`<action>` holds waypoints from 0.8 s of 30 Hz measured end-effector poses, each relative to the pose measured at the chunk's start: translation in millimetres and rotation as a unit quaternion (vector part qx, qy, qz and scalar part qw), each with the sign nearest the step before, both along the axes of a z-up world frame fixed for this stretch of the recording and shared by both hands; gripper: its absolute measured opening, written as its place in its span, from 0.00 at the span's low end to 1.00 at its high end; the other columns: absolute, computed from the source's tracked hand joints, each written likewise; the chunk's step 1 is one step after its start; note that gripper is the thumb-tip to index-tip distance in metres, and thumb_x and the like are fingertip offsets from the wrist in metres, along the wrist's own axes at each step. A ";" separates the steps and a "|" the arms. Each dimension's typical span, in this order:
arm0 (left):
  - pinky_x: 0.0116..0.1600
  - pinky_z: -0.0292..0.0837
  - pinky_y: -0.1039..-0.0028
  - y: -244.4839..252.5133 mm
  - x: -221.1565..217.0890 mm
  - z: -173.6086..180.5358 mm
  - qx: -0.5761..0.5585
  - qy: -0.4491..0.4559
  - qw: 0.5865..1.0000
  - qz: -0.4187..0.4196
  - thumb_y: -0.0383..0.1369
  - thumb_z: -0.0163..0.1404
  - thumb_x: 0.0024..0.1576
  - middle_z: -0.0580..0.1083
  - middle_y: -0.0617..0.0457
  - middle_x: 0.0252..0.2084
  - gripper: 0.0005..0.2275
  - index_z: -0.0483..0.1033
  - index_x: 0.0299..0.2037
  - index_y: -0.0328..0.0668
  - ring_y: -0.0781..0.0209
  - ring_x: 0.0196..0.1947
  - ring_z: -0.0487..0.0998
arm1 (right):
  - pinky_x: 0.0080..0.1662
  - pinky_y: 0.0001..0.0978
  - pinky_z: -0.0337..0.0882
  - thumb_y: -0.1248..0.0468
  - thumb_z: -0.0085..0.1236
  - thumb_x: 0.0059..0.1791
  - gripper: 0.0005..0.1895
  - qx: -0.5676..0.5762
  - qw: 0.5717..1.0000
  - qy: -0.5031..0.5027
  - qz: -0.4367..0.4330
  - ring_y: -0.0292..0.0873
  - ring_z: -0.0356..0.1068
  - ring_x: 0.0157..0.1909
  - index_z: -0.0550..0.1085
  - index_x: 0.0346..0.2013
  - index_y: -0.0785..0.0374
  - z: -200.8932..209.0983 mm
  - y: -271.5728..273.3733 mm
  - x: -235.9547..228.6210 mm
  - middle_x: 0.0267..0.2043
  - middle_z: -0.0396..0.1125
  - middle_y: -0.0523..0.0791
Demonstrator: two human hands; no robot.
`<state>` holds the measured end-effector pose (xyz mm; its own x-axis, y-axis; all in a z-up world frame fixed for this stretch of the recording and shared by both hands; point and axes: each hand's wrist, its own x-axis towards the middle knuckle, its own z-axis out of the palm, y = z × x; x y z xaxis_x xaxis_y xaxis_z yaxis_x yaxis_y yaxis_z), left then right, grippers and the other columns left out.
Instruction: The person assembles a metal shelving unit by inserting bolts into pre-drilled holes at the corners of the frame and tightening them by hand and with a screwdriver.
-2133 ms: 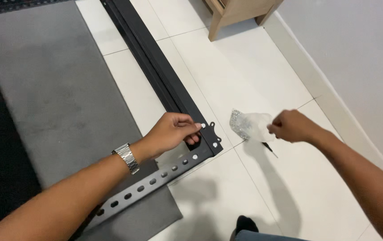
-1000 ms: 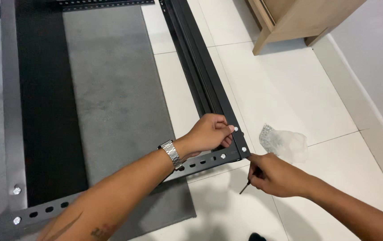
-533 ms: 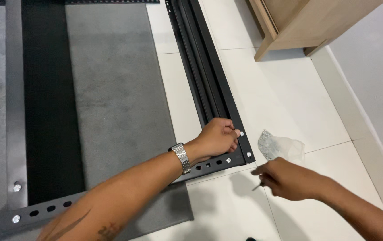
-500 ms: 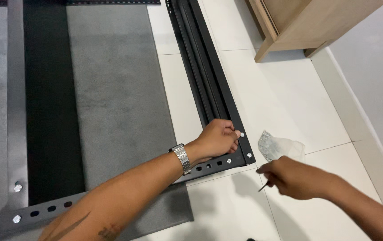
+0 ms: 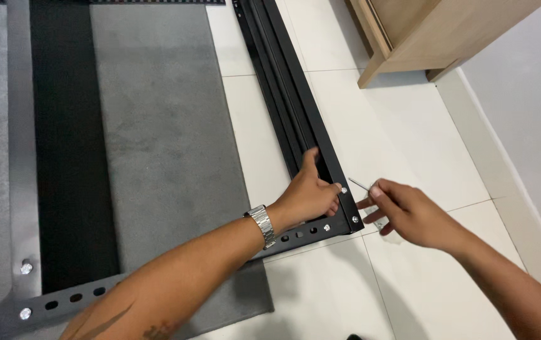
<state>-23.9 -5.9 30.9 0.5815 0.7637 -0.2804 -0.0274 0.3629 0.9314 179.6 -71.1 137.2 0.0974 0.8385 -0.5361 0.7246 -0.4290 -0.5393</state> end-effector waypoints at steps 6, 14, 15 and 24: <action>0.43 0.91 0.59 8.2 -6.3 37.0 -0.085 0.043 0.995 -0.019 0.31 0.46 0.75 0.83 0.34 0.39 0.47 0.18 0.91 0.75 0.49 0.31 0.84 | 0.37 0.33 0.67 0.50 0.63 0.60 0.11 0.096 0.972 -0.177 0.125 0.40 0.64 0.23 0.88 0.43 0.49 1.2 -12.1 20.7 0.21 0.73 0.39; 0.41 0.91 0.59 10.0 -5.3 33.9 -0.073 0.032 0.997 -0.023 0.29 0.45 0.74 0.81 0.34 0.36 0.47 0.19 0.92 0.74 0.48 0.30 0.83 | 0.28 0.51 0.74 0.48 0.61 0.61 0.10 0.236 0.811 -0.396 0.360 0.50 0.78 0.32 0.85 0.52 0.39 3.0 21.1 29.9 0.35 0.77 0.35; 0.41 0.90 0.60 10.0 -6.1 34.2 -0.071 0.032 0.997 -0.021 0.30 0.45 0.74 0.81 0.34 0.35 0.47 0.19 0.92 0.73 0.49 0.29 0.82 | 0.28 0.50 0.74 0.47 0.60 0.61 0.09 0.219 0.794 -0.418 0.384 0.49 0.78 0.32 0.84 0.51 0.38 4.4 25.5 28.3 0.34 0.76 0.34; 0.38 0.89 0.59 8.1 -5.7 31.6 -0.093 0.003 0.996 0.002 0.28 0.47 0.73 0.80 0.34 0.36 0.48 0.22 0.92 0.75 0.48 0.28 0.82 | 0.25 0.50 0.71 0.46 0.58 0.63 0.11 0.235 0.754 -0.428 0.440 0.52 0.76 0.29 0.84 0.51 0.40 10.6 32.6 21.7 0.29 0.73 0.38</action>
<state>-29.6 2.2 62.5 0.5771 0.7004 -0.4200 -0.0244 0.5289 0.8484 201.4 -38.5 147.8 -0.4658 0.8582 -0.2158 0.7859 0.5133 0.3447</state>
